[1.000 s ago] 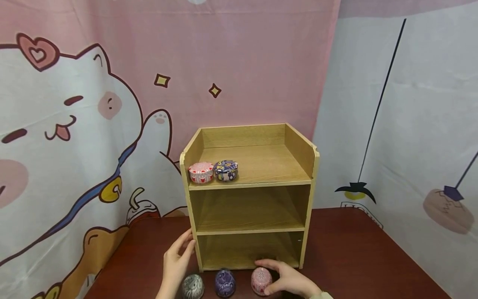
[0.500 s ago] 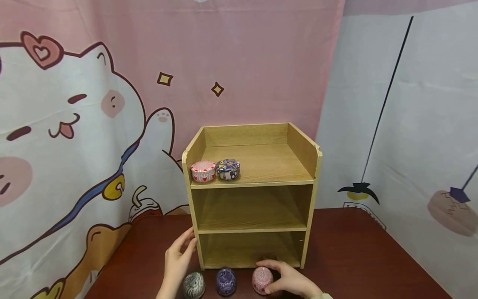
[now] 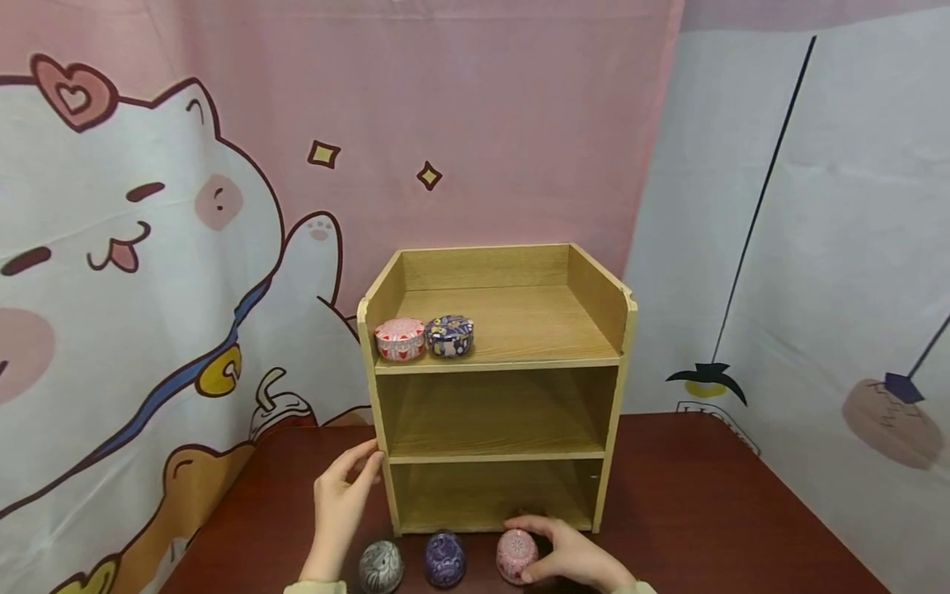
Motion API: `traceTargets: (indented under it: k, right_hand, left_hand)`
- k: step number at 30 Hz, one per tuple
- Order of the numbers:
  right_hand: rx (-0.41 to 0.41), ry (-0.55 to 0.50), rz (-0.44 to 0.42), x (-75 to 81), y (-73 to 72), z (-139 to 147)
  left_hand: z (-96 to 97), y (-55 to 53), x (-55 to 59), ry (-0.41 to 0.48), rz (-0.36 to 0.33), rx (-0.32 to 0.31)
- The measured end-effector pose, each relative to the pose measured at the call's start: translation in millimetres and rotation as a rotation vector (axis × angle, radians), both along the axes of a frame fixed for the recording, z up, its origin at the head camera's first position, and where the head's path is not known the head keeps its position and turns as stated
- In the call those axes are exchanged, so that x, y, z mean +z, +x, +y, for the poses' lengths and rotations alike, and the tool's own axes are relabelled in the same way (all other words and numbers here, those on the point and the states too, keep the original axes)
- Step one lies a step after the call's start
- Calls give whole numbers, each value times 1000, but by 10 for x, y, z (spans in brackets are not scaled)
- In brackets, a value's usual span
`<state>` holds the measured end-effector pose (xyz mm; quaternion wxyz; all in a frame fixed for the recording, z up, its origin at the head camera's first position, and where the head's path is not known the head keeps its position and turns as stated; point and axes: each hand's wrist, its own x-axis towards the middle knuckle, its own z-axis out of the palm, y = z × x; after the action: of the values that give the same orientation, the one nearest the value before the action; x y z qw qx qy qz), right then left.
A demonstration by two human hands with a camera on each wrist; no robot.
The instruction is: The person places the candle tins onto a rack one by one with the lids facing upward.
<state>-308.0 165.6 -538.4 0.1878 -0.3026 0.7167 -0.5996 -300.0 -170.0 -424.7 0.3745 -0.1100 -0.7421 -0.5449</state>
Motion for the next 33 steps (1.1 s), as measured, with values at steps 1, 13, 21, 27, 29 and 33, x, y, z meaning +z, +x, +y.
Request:
traceTargets:
  k: [1,13,21,27,29,33]
  right_hand:
    - [1,-4,-2,-3,-2,-3]
    - [0,-8,-37,5,-28,-37]
    - [5,-1,-24,51,-43,-42]
    - [12,-8,-23,57,-36,-22]
    - [27,-28,-49,44,-27,-18]
    - [55,-56,-106,13,-12,-9]
  left_hand:
    - [7,3,16,5,-1,5]
    - [61,60,117,58,-12,61]
    - [43,-29,40,33,9,99]
    - [-15,-200,-168,52,-9,94]
    - [-19,-207,-194,56,-17,88]
    - [-2,-194,-220,61,-40,87]
